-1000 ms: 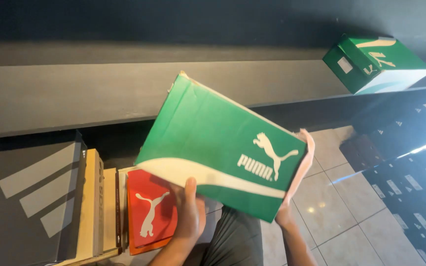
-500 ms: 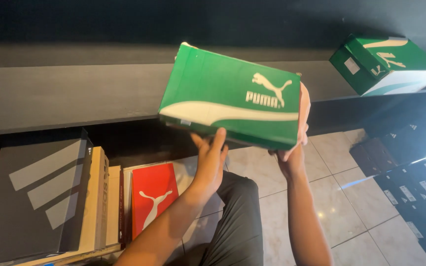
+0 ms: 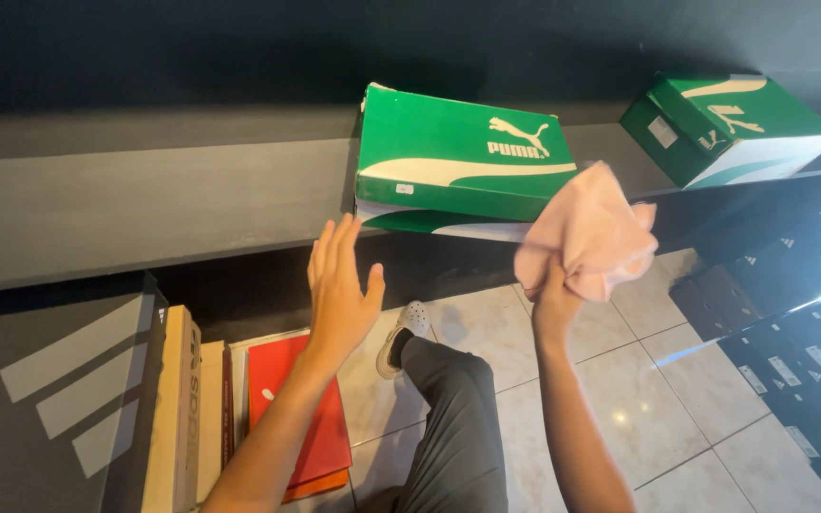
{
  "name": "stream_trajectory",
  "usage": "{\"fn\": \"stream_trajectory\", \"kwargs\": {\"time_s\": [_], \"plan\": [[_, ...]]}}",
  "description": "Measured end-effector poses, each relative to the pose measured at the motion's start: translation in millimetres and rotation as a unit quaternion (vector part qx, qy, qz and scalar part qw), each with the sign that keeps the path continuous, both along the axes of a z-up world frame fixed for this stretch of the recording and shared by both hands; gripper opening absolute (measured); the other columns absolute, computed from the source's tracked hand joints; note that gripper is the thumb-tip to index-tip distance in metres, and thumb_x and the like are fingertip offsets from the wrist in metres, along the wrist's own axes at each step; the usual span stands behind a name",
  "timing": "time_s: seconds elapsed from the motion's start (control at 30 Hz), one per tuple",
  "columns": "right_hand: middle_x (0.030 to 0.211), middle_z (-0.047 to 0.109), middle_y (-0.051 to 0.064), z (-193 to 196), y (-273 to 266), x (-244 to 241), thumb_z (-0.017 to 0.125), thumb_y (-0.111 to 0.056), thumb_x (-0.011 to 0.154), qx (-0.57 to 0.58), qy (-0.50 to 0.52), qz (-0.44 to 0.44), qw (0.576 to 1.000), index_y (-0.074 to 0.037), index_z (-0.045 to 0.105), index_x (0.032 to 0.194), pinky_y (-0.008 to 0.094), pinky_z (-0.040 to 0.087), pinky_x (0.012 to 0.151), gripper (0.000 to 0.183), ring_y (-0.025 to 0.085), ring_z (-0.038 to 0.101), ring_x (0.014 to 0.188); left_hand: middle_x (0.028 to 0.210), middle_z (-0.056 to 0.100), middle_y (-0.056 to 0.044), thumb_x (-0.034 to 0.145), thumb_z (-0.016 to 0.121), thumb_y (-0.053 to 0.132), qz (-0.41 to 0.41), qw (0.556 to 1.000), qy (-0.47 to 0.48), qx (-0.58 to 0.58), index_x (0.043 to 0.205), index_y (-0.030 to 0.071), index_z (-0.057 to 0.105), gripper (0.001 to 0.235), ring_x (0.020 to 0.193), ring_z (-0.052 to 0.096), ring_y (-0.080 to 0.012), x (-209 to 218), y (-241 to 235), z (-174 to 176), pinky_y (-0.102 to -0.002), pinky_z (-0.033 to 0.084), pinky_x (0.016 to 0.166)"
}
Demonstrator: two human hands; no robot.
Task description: Wiping down shoe boxes and organizing them on a storage shelf.
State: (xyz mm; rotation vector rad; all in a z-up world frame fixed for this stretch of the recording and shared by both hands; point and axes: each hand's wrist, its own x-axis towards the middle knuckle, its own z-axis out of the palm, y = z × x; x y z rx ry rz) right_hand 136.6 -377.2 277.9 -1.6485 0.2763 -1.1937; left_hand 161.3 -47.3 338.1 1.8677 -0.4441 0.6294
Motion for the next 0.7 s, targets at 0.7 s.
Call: {"fn": "stream_trajectory", "kwargs": {"time_s": [0.7], "plan": [[0.118,0.069,0.024,176.9,22.4,68.9,0.069,-0.015,0.095,-0.493,0.059,0.011,0.868,0.003,0.044,0.133,0.042,0.051,0.087,0.05,0.04,0.069,0.1,0.155,0.051,0.001,0.097,0.044,0.041,-0.17,0.937,0.296,0.072,0.143,0.018,0.054,0.053,0.155,0.027,-0.0214,-46.6,-16.3,-292.9,-0.044,0.032,0.119]]}}
